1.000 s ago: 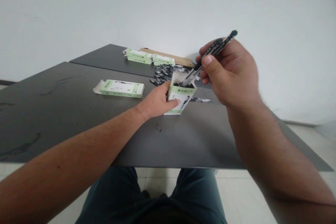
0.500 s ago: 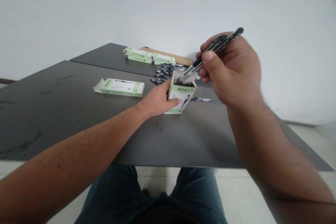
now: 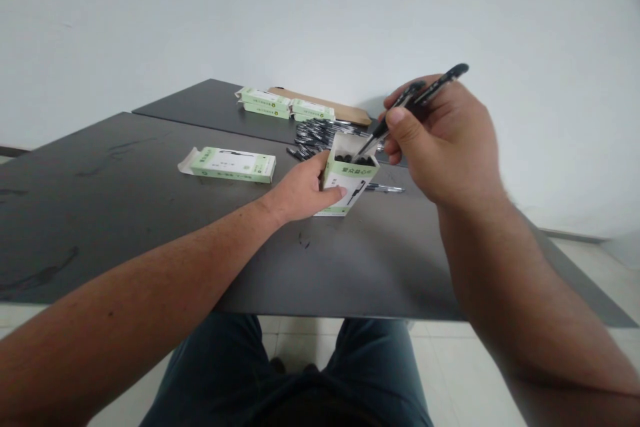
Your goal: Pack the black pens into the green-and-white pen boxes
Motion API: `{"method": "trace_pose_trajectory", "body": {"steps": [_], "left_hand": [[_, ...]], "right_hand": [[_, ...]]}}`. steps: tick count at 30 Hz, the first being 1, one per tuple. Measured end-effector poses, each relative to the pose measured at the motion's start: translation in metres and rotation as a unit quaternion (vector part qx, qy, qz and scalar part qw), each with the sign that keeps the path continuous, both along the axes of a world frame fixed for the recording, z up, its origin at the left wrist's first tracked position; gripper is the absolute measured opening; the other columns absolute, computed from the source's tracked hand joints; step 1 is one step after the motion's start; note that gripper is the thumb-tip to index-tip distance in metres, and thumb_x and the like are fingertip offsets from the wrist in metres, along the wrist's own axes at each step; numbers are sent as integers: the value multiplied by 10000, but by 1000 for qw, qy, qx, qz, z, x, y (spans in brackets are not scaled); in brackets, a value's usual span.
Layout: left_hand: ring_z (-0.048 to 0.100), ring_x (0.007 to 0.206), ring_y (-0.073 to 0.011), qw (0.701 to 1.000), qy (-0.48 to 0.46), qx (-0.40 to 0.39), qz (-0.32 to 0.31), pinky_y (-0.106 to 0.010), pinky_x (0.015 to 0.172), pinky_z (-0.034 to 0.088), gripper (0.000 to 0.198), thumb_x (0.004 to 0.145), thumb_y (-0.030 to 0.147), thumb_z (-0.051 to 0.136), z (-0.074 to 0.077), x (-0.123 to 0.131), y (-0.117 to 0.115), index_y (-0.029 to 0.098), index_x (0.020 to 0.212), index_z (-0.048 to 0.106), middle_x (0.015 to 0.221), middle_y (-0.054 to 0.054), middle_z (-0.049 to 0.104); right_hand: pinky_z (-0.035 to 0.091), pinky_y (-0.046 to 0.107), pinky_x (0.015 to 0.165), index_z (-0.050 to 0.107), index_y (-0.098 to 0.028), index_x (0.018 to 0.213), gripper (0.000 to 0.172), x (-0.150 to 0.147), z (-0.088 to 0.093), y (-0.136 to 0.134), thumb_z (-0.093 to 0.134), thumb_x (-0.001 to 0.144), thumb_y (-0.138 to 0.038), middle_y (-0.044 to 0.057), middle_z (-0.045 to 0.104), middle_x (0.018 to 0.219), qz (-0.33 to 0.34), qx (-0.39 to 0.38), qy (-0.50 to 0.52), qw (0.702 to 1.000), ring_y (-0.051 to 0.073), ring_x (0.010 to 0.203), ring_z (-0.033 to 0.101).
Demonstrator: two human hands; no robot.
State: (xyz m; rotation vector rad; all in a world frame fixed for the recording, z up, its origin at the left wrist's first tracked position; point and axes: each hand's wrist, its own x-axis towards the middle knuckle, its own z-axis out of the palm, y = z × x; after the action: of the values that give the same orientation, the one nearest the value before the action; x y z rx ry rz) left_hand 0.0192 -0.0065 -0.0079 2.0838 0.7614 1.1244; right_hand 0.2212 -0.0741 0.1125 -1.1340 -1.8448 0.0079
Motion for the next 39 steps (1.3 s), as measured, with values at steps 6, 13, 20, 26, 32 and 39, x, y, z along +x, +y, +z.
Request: {"method": "trace_pose_trajectory", "body": {"steps": [6, 13, 20, 26, 32, 39], "left_hand": [[767, 1194, -283, 1000, -23, 0, -19, -480, 1107, 599, 573, 845, 283, 775, -2, 1, 1, 192, 1392, 628, 1287, -93, 794], [773, 1140, -277, 1000, 11, 7, 0, -454, 1047, 619, 524, 837, 279, 772, 0, 2, 1, 201, 1338, 639, 1252, -81, 800], [773, 1125, -270, 1000, 9, 13, 4, -437, 1030, 618, 534, 856, 290, 759, 0, 1, 0, 201, 1365, 625, 1266, -81, 795], [771, 1017, -249, 999, 26, 26, 12, -402, 934, 622, 504, 867, 310, 752, 1, 0, 0, 196, 1341, 624, 1180, -67, 799], [773, 1036, -254, 999, 32, 15, 12, -395, 936, 617, 480, 860, 299, 765, 3, 0, -1, 195, 1308, 627, 1178, -65, 803], [776, 1073, -272, 1000, 15, 20, 4, -423, 961, 628, 489, 869, 315, 753, -2, 1, 1, 195, 1325, 624, 1217, -77, 800]], "right_hand": [[661, 432, 799, 681, -261, 1159, 326, -9, 2, -2, 592, 1079, -564, 52, 761, 1032, -9, -6, -59, 998, 299, 1027, 789], [638, 512, 936, 672, -244, 1207, 268, -10, 3, 3, 583, 1084, -465, 105, 768, 1102, -53, -42, -132, 989, 339, 1090, 763], [632, 465, 878, 717, -215, 1043, 218, -4, 11, 17, 677, 1010, -426, 80, 757, 914, -39, -51, -159, 985, 320, 978, 750], [626, 418, 779, 731, -214, 1008, 292, 2, 7, 23, 713, 987, -505, 42, 733, 841, -28, -82, -139, 986, 279, 874, 751], [597, 308, 652, 579, -279, 1449, 560, 7, -5, 22, 628, 1037, -655, 37, 754, 1029, 9, -51, -15, 999, 192, 786, 754], [640, 458, 920, 748, -280, 1263, 319, 2, -1, 18, 640, 1063, -503, 82, 771, 1165, 21, 90, -91, 992, 271, 1004, 750]]}}
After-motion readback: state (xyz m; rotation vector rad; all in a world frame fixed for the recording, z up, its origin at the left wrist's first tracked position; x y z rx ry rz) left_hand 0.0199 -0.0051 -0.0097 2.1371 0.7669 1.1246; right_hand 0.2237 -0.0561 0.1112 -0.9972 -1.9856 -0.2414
